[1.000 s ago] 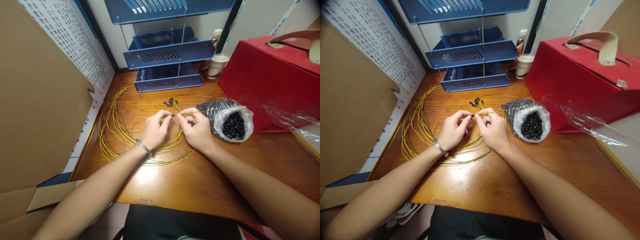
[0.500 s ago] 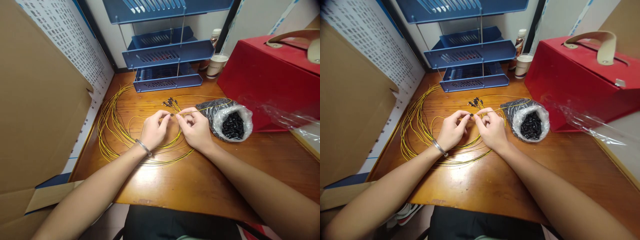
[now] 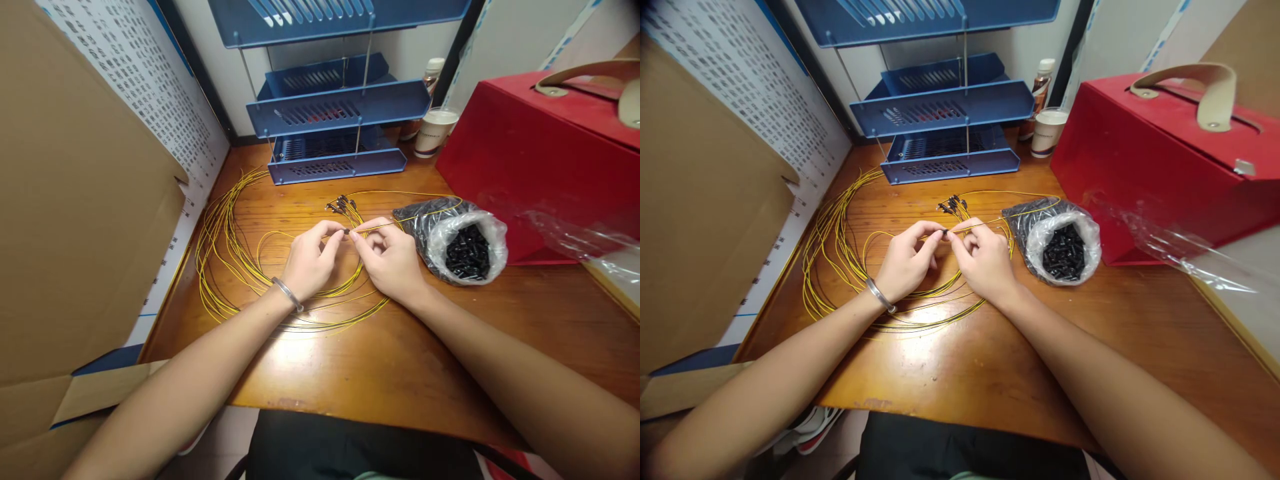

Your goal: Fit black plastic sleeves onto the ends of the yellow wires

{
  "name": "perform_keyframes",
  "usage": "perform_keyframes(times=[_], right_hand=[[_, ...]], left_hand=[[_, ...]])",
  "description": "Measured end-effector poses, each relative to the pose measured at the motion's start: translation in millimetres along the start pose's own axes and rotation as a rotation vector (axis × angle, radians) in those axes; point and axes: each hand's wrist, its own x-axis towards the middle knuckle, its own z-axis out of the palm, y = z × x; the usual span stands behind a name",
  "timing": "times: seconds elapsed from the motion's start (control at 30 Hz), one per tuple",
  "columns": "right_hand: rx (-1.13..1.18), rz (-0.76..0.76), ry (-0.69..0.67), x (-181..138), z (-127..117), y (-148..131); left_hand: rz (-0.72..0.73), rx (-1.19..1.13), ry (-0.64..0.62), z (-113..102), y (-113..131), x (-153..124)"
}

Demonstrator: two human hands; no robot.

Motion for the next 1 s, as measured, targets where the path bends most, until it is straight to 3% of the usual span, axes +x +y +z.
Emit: perform_keyframes(times=[0.37,0.6,1.0], right_hand=[[0.014,0.014,0.024,-0.3,-0.9,-3.5],[0.035,0.007,0.033,-0.6,0.3,0.1],[-0.027,0.01,-0.01,0.9,-1.1,-2.3]], left_hand=[[-0.008,0.022,0.011,0.4,-0.3,0.1],[-0.005,-0.02,-0.052,0.5,1.7,-1.2],[-0.001,0.035,-0.011,-0.1,1.6,-1.5]])
